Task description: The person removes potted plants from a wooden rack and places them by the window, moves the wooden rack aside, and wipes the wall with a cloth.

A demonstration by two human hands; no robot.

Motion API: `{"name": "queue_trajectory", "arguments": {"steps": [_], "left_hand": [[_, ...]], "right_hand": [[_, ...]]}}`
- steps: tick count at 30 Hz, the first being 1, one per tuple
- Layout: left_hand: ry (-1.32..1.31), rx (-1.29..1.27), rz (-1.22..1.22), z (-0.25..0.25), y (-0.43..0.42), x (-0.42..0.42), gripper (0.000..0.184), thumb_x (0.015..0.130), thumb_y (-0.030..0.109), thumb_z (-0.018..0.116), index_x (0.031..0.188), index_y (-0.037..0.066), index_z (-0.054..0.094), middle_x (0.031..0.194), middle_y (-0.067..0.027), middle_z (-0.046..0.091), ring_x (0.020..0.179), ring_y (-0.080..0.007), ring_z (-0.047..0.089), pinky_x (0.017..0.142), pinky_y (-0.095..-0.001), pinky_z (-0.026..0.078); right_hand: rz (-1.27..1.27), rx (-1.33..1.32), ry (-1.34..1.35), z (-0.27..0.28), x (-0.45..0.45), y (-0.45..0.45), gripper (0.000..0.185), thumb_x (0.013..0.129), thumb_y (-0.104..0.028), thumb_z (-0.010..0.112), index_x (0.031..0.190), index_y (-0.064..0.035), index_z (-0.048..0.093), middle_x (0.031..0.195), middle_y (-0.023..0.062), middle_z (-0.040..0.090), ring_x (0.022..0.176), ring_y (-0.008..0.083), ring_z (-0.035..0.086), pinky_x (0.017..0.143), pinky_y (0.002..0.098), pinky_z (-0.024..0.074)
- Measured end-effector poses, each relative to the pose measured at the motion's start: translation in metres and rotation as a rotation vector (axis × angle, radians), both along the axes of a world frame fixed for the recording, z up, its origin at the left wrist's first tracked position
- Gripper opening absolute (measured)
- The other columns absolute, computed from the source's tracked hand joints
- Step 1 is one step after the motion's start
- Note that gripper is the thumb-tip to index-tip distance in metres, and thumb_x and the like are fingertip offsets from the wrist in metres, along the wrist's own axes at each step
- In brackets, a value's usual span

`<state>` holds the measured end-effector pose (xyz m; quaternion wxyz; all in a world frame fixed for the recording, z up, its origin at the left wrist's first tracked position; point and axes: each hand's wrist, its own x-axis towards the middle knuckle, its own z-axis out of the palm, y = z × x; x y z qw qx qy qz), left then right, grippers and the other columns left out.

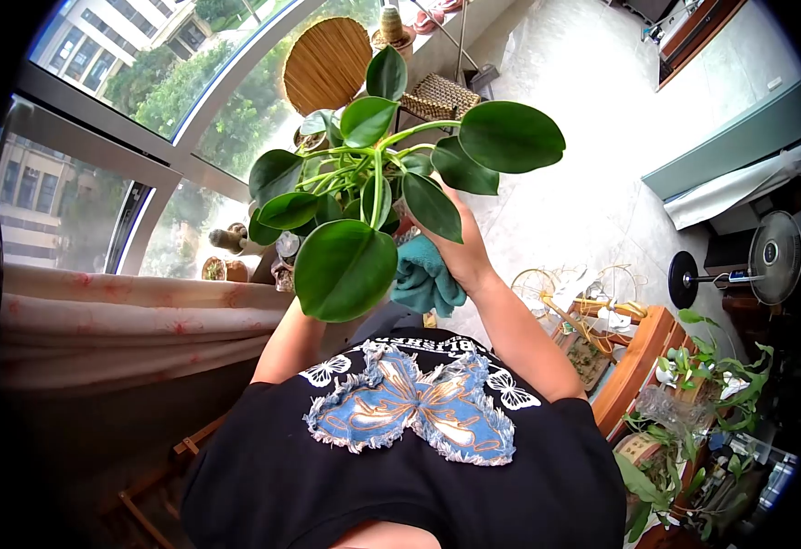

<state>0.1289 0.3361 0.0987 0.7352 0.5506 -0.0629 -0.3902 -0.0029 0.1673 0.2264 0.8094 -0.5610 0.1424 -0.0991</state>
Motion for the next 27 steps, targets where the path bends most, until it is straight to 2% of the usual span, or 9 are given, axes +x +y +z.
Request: {"name": "queue_trajectory", "arguments": {"steps": [4,6,9,10,12,14,21,23,27], "left_hand": [[-0.184,0.069,-0.095,-0.011,-0.028,0.011,0.051,0.074,0.027,0.088,0.113,0.003,0.066,0.106,-0.0077,0.070,0.095,-0.0188,0.065,0.086,-0.0363,0.051],[-0.501,0.056,-0.139,0.030,-0.049,0.014,0.051,0.073,0.029,0.088,0.112,0.003,0.067,0.104,-0.0074,0.071,0.093,-0.0186,0.065,0.085,-0.0363,0.052],[-0.776,0.110,-0.245,0.003,-0.080,0.038,0.052,0.070,0.037,0.088,0.107,0.005,0.070,0.102,-0.0082,0.072,0.091,-0.0213,0.067,0.083,-0.0367,0.053],[-0.852,0.161,-0.252,0.003,-0.092,0.039,0.053,0.069,0.039,0.088,0.107,0.005,0.071,0.101,-0.0084,0.072,0.091,-0.0220,0.068,0.083,-0.0370,0.053],[-0.854,0.128,-0.200,0.005,-0.112,0.043,0.054,0.068,0.039,0.088,0.109,0.007,0.071,0.101,-0.0089,0.072,0.091,-0.0244,0.068,0.084,-0.0387,0.053],[-0.965,0.168,-0.202,0.005,-0.131,0.045,0.054,0.068,0.039,0.087,0.109,0.008,0.071,0.102,-0.0095,0.072,0.091,-0.0250,0.068,0.084,-0.0387,0.053],[-1.020,0.208,-0.228,0.006,-0.170,0.065,0.057,0.068,0.042,0.086,0.111,0.008,0.071,0.105,-0.0110,0.073,0.093,-0.0270,0.068,0.083,-0.0396,0.053],[-0.745,0.143,-0.467,0.010,-0.145,0.076,0.067,0.068,0.047,0.087,0.117,0.006,0.068,0.111,-0.0131,0.070,0.101,-0.0287,0.066,0.090,-0.0421,0.050],[-0.893,0.275,-0.473,-0.016,-0.197,0.077,0.069,0.068,0.051,0.083,0.119,0.006,0.067,0.113,-0.0149,0.069,0.102,-0.0318,0.065,0.091,-0.0426,0.049]], "right_hand": [[-0.100,0.046,0.149,-0.002,0.001,-0.015,0.042,0.098,-0.020,0.068,0.135,-0.0020,0.057,0.113,0.0031,0.066,0.097,0.0109,0.062,0.085,0.0277,0.0508],[-0.106,0.020,0.188,-0.026,0.007,-0.041,0.036,0.100,-0.024,0.065,0.128,-0.0024,0.063,0.115,0.0033,0.068,0.098,0.0109,0.062,0.086,0.0282,0.0509],[-0.065,0.132,0.079,-0.089,0.005,-0.077,0.033,0.103,-0.029,0.060,0.123,-0.0041,0.066,0.111,0.0013,0.068,0.096,0.0099,0.062,0.084,0.0277,0.0513],[-0.094,0.103,0.077,-0.066,0.010,-0.079,0.030,0.102,-0.028,0.061,0.120,-0.0041,0.066,0.108,0.0017,0.068,0.092,0.0102,0.063,0.081,0.0277,0.0521],[-0.152,0.045,0.075,-0.018,0.020,-0.082,0.025,0.100,-0.024,0.062,0.115,-0.0043,0.067,0.101,0.0026,0.069,0.085,0.0109,0.064,0.076,0.0277,0.0537],[-0.156,0.034,0.089,-0.012,0.024,-0.099,0.025,0.100,-0.024,0.062,0.115,-0.0043,0.067,0.101,0.0026,0.069,0.085,0.0109,0.064,0.075,0.0278,0.0537],[-0.185,0.039,0.125,-0.029,0.043,-0.149,0.025,0.100,-0.024,0.062,0.114,-0.0042,0.067,0.101,0.0028,0.069,0.085,0.0110,0.064,0.075,0.0278,0.0538],[-0.275,0.055,0.156,-0.032,0.047,-0.133,0.025,0.100,-0.024,0.062,0.114,-0.0042,0.067,0.101,0.0028,0.069,0.085,0.0111,0.064,0.075,0.0279,0.0538],[-0.273,0.065,0.139,-0.049,0.051,-0.182,0.025,0.100,-0.024,0.062,0.114,-0.0041,0.067,0.100,0.0029,0.069,0.085,0.0112,0.064,0.075,0.0279,0.0538]]}}
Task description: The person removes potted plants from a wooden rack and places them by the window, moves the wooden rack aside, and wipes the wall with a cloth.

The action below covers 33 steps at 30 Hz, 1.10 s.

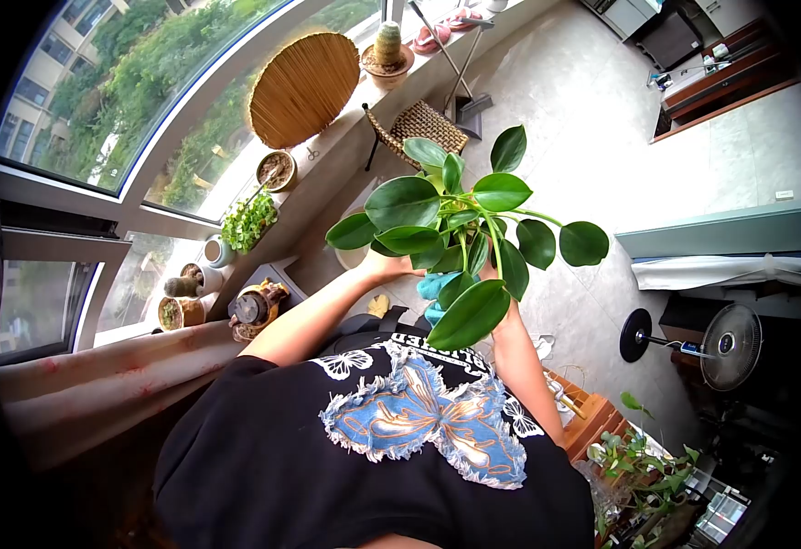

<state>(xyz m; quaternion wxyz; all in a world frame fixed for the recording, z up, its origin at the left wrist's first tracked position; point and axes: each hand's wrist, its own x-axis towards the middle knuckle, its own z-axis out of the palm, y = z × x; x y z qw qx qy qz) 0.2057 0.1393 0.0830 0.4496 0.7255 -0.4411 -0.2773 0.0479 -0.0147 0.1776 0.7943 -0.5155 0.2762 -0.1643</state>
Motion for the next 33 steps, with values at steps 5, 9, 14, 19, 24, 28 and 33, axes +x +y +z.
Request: {"name": "queue_trajectory", "arguments": {"steps": [5,9,14,19,24,28,33], "left_hand": [[-0.016,-0.045,0.019,-0.010,-0.057,-0.016,0.067,0.068,0.045,0.085,0.118,0.005,0.067,0.112,-0.0158,0.069,0.102,-0.0323,0.065,0.091,-0.0421,0.049],[0.078,-0.041,0.060,-0.038,-0.099,0.009,0.063,0.068,0.039,0.086,0.117,0.005,0.067,0.110,-0.0157,0.068,0.101,-0.0326,0.065,0.091,-0.0422,0.050],[-0.027,-0.047,0.128,-0.028,-0.164,-0.019,0.051,0.073,0.038,0.083,0.112,0.007,0.069,0.104,-0.0141,0.070,0.093,-0.0306,0.066,0.085,-0.0425,0.051],[0.238,-0.262,0.207,-0.031,-0.215,-0.029,0.037,0.081,0.036,0.077,0.103,0.007,0.070,0.095,-0.0124,0.070,0.084,-0.0290,0.066,0.076,-0.0427,0.051],[0.174,-0.068,0.232,-0.033,-0.231,-0.035,0.035,0.084,0.036,0.075,0.104,0.008,0.070,0.096,-0.0114,0.070,0.085,-0.0268,0.065,0.077,-0.0411,0.052],[0.195,-0.011,0.263,-0.032,-0.236,-0.038,0.034,0.087,0.036,0.073,0.105,0.008,0.070,0.098,-0.0106,0.070,0.086,-0.0250,0.065,0.078,-0.0398,0.052],[0.233,-0.046,0.271,-0.105,-0.237,-0.040,0.036,0.089,0.037,0.071,0.109,0.007,0.070,0.101,-0.0094,0.070,0.090,-0.0231,0.065,0.081,-0.0378,0.053]], "right_hand": [[-0.019,0.028,-0.016,-0.014,-0.009,-0.064,0.025,0.099,-0.024,0.063,0.113,-0.0041,0.068,0.100,0.0030,0.069,0.085,0.0113,0.065,0.075,0.0280,0.0539],[-0.010,0.031,0.007,-0.020,0.013,-0.116,0.025,0.099,-0.024,0.063,0.113,-0.0040,0.068,0.100,0.0031,0.069,0.085,0.0114,0.065,0.075,0.0280,0.0539],[0.022,0.053,0.010,-0.024,0.000,-0.191,0.025,0.099,-0.024,0.063,0.113,-0.0040,0.068,0.100,0.0032,0.069,0.084,0.0115,0.065,0.074,0.0281,0.0540],[0.083,0.068,0.026,-0.032,0.008,-0.245,0.025,0.099,-0.024,0.063,0.112,-0.0039,0.068,0.099,0.0033,0.069,0.084,0.0116,0.065,0.074,0.0282,0.0540],[0.147,0.079,0.038,-0.043,0.016,-0.278,0.025,0.099,-0.024,0.063,0.112,-0.0039,0.068,0.099,0.0034,0.069,0.084,0.0117,0.065,0.074,0.0282,0.0541],[0.206,0.084,0.048,-0.051,0.022,-0.290,0.025,0.099,-0.024,0.063,0.112,-0.0038,0.068,0.099,0.0034,0.069,0.084,0.0117,0.065,0.074,0.0283,0.0541],[0.263,0.086,0.065,-0.059,0.029,-0.290,0.025,0.099,-0.025,0.063,0.111,-0.0038,0.068,0.099,0.0035,0.069,0.084,0.0118,0.065,0.074,0.0283,0.0542]]}}
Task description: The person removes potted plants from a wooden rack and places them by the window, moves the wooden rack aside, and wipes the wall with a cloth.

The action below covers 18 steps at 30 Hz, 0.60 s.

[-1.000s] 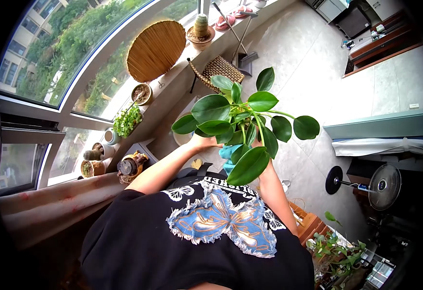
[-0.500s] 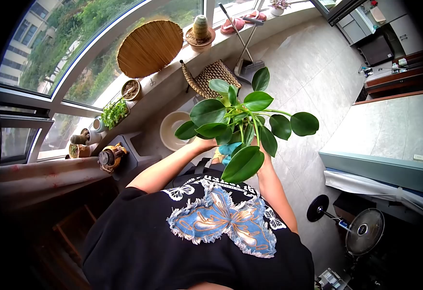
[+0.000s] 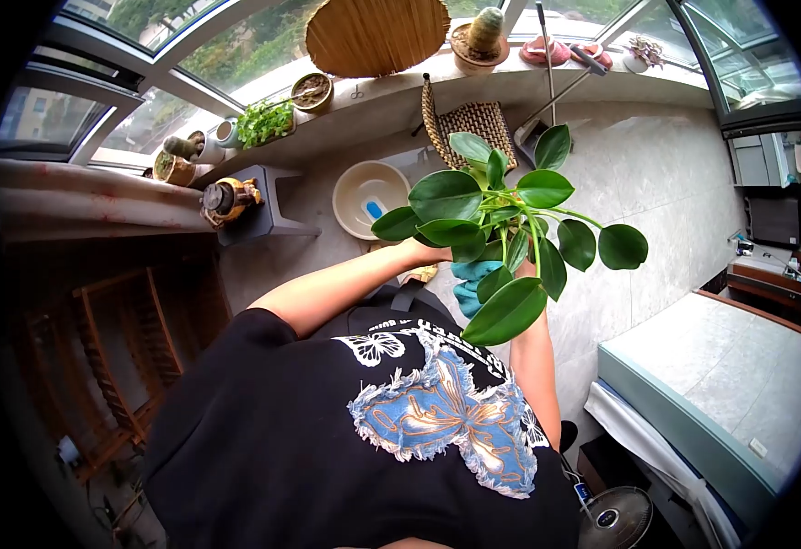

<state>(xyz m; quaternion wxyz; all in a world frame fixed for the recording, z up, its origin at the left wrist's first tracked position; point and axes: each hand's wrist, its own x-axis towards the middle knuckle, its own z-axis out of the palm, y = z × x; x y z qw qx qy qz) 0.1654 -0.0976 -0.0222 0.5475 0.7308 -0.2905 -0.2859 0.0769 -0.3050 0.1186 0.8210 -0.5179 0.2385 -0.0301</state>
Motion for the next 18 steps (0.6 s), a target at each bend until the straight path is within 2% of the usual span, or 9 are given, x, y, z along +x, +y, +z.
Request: {"name": "queue_trajectory", "arguments": {"steps": [2,4,13,16,18], "left_hand": [[0.044,-0.066,0.018,-0.007,0.001,0.000,0.036,0.090,0.037,0.071,0.110,0.007,0.069,0.102,-0.0092,0.070,0.091,-0.0229,0.064,0.082,-0.0376,0.052],[0.009,-0.058,0.065,0.008,0.009,0.000,0.040,0.086,0.036,0.073,0.113,0.007,0.067,0.106,-0.0104,0.068,0.095,-0.0254,0.063,0.085,-0.0393,0.051],[-0.381,-0.171,0.263,0.075,0.034,0.005,0.069,0.067,0.033,0.083,0.125,0.006,0.057,0.122,-0.0159,0.059,0.112,-0.0367,0.055,0.099,-0.0469,0.044],[-0.423,-0.212,0.268,0.086,0.034,0.008,0.079,0.061,0.032,0.086,0.129,0.006,0.054,0.128,-0.0177,0.056,0.118,-0.0404,0.052,0.103,-0.0494,0.041],[-0.425,-0.216,0.248,0.096,0.029,0.007,0.078,0.062,0.032,0.085,0.128,0.006,0.054,0.127,-0.0178,0.056,0.118,-0.0394,0.053,0.103,-0.0487,0.042]], "right_hand": [[0.017,-0.007,0.005,0.000,0.003,0.001,0.025,0.099,-0.025,0.063,0.111,-0.0038,0.068,0.099,0.0036,0.069,0.084,0.0119,0.065,0.074,0.0284,0.0542],[0.030,-0.010,0.011,-0.001,0.004,0.005,0.025,0.098,-0.025,0.063,0.111,-0.0037,0.069,0.098,0.0036,0.069,0.083,0.0119,0.065,0.074,0.0284,0.0542],[0.010,-0.035,0.031,0.005,-0.004,0.023,0.025,0.098,-0.025,0.063,0.110,-0.0036,0.069,0.098,0.0038,0.069,0.083,0.0121,0.065,0.073,0.0285,0.0543],[-0.022,-0.041,0.036,0.005,-0.007,0.031,0.025,0.098,-0.025,0.063,0.110,-0.0036,0.069,0.098,0.0038,0.069,0.083,0.0122,0.065,0.073,0.0286,0.0543],[-0.050,-0.038,0.039,0.005,-0.010,0.034,0.025,0.098,-0.025,0.063,0.110,-0.0036,0.069,0.098,0.0039,0.069,0.083,0.0122,0.065,0.073,0.0286,0.0543]]}}
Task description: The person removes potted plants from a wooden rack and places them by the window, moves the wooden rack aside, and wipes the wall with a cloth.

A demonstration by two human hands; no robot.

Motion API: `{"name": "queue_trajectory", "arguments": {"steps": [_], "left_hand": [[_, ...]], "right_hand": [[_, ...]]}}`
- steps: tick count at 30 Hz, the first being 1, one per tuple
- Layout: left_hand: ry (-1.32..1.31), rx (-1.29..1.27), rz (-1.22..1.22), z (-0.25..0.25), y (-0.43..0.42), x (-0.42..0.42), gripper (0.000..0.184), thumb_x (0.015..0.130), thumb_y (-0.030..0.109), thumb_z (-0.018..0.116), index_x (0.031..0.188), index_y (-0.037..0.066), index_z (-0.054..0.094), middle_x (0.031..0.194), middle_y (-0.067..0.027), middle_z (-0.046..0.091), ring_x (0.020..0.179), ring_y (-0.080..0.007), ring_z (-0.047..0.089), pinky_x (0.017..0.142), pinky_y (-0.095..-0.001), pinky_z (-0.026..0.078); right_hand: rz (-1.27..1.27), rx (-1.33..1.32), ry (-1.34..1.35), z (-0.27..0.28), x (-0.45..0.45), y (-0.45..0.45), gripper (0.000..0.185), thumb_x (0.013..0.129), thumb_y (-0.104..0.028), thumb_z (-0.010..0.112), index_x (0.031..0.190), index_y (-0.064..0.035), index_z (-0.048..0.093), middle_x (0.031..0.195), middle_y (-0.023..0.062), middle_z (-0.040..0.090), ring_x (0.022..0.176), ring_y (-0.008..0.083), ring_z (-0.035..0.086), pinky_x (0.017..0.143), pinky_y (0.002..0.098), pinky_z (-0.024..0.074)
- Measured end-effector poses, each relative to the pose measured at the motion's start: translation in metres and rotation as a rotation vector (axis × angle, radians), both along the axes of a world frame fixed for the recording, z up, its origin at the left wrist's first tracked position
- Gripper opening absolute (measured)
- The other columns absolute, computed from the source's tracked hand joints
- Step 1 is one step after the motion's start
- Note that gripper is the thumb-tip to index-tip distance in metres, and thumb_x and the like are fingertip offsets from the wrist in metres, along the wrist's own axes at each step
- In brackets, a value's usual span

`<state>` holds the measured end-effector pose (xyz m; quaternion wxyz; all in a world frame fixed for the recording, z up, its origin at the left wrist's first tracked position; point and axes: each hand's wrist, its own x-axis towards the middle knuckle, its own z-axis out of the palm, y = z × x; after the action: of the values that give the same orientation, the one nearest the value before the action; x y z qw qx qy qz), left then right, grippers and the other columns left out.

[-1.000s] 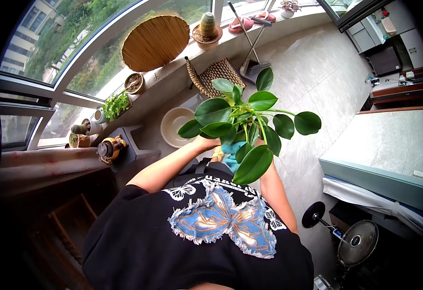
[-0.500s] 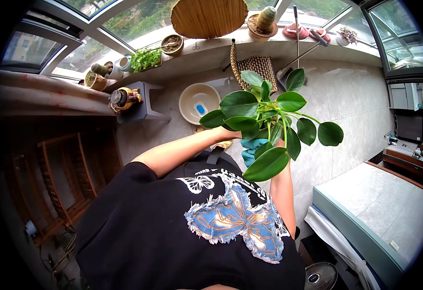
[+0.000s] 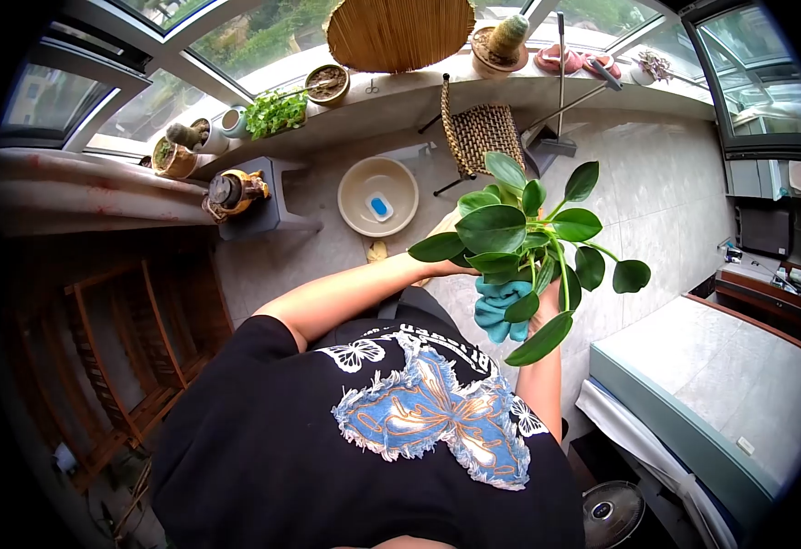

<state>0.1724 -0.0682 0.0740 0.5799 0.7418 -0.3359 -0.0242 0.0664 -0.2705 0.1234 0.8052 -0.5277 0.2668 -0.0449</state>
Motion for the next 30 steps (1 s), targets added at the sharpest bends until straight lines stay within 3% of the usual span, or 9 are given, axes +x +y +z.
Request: {"name": "queue_trajectory", "arguments": {"steps": [10,14,16,17,21,24,26,27,30], "left_hand": [[-0.004,0.088,-0.174,-0.010,-0.015,-0.001,0.090,0.062,0.042,0.088,0.134,0.004,0.051,0.133,-0.0199,0.051,0.124,-0.0405,0.048,0.107,-0.0499,0.038],[0.049,-0.018,-0.240,-0.004,-0.022,-0.006,0.093,0.061,0.041,0.089,0.136,0.004,0.049,0.134,-0.0201,0.050,0.125,-0.0411,0.047,0.109,-0.0502,0.037],[0.072,-0.030,-0.329,-0.019,-0.035,-0.007,0.087,0.064,0.034,0.093,0.137,0.007,0.054,0.133,-0.0180,0.055,0.125,-0.0367,0.050,0.107,-0.0466,0.040],[0.101,0.026,-0.359,-0.025,-0.038,-0.007,0.097,0.061,0.041,0.090,0.138,0.004,0.045,0.136,-0.0202,0.048,0.126,-0.0415,0.046,0.112,-0.0492,0.036],[0.034,0.141,-0.394,-0.035,-0.050,-0.001,0.100,0.061,0.039,0.090,0.142,0.004,0.042,0.138,-0.0210,0.047,0.129,-0.0416,0.044,0.114,-0.0482,0.034],[0.019,0.230,-0.279,-0.051,-0.047,-0.009,0.100,0.064,0.035,0.089,0.145,0.004,0.039,0.143,-0.0216,0.044,0.134,-0.0422,0.041,0.116,-0.0484,0.033],[0.033,0.527,-0.221,-0.062,-0.037,-0.012,0.094,0.068,0.031,0.086,0.146,0.005,0.040,0.146,-0.0220,0.043,0.137,-0.0413,0.041,0.114,-0.0473,0.036],[0.203,0.495,-0.205,-0.065,-0.029,-0.004,0.085,0.072,0.026,0.084,0.144,0.006,0.043,0.142,-0.0213,0.048,0.133,-0.0405,0.045,0.111,-0.0456,0.040],[0.158,0.537,-0.130,-0.081,-0.017,0.004,0.067,0.075,0.017,0.080,0.134,0.005,0.052,0.132,-0.0184,0.057,0.124,-0.0363,0.055,0.106,-0.0432,0.045]], "right_hand": [[-0.195,-0.002,0.007,-0.006,-0.034,0.001,0.025,0.098,-0.025,0.064,0.109,-0.0035,0.069,0.097,0.0041,0.069,0.083,0.0124,0.065,0.073,0.0287,0.0544],[-0.278,-0.016,0.009,-0.004,-0.042,-0.008,0.025,0.098,-0.025,0.064,0.109,-0.0034,0.069,0.097,0.0041,0.069,0.082,0.0125,0.065,0.073,0.0288,0.0545],[-0.314,-0.011,0.017,-0.006,-0.045,-0.015,0.025,0.098,-0.025,0.064,0.109,-0.0034,0.069,0.097,0.0042,0.069,0.082,0.0125,0.065,0.073,0.0288,0.0545],[-0.320,-0.018,0.020,-0.005,-0.048,-0.017,0.025,0.098,-0.025,0.064,0.109,-0.0034,0.070,0.097,0.0042,0.069,0.082,0.0126,0.065,0.072,0.0288,0.0545],[-0.361,-0.004,0.038,-0.008,-0.064,-0.028,0.025,0.097,-0.025,0.064,0.109,-0.0034,0.070,0.097,0.0043,0.069,0.082,0.0126,0.065,0.072,0.0288,0.0545],[-0.374,0.008,0.046,-0.015,-0.078,-0.035,0.025,0.097,-0.025,0.064,0.108,-0.0033,0.070,0.096,0.0043,0.069,0.082,0.0127,0.065,0.072,0.0289,0.0546],[-0.381,0.016,0.053,-0.019,-0.085,-0.040,0.025,0.097,-0.025,0.064,0.108,-0.0033,0.070,0.096,0.0044,0.070,0.082,0.0127,0.065,0.072,0.0289,0.0546],[-0.377,0.015,0.050,-0.021,-0.084,-0.047,0.025,0.097,-0.025,0.064,0.108,-0.0033,0.070,0.096,0.0044,0.070,0.082,0.0128,0.065,0.072,0.0289,0.0546],[-0.359,0.030,0.045,-0.022,-0.079,-0.074,0.025,0.097,-0.025,0.064,0.108,-0.0033,0.070,0.096,0.0044,0.070,0.082,0.0128,0.065,0.072,0.0290,0.0546]]}}
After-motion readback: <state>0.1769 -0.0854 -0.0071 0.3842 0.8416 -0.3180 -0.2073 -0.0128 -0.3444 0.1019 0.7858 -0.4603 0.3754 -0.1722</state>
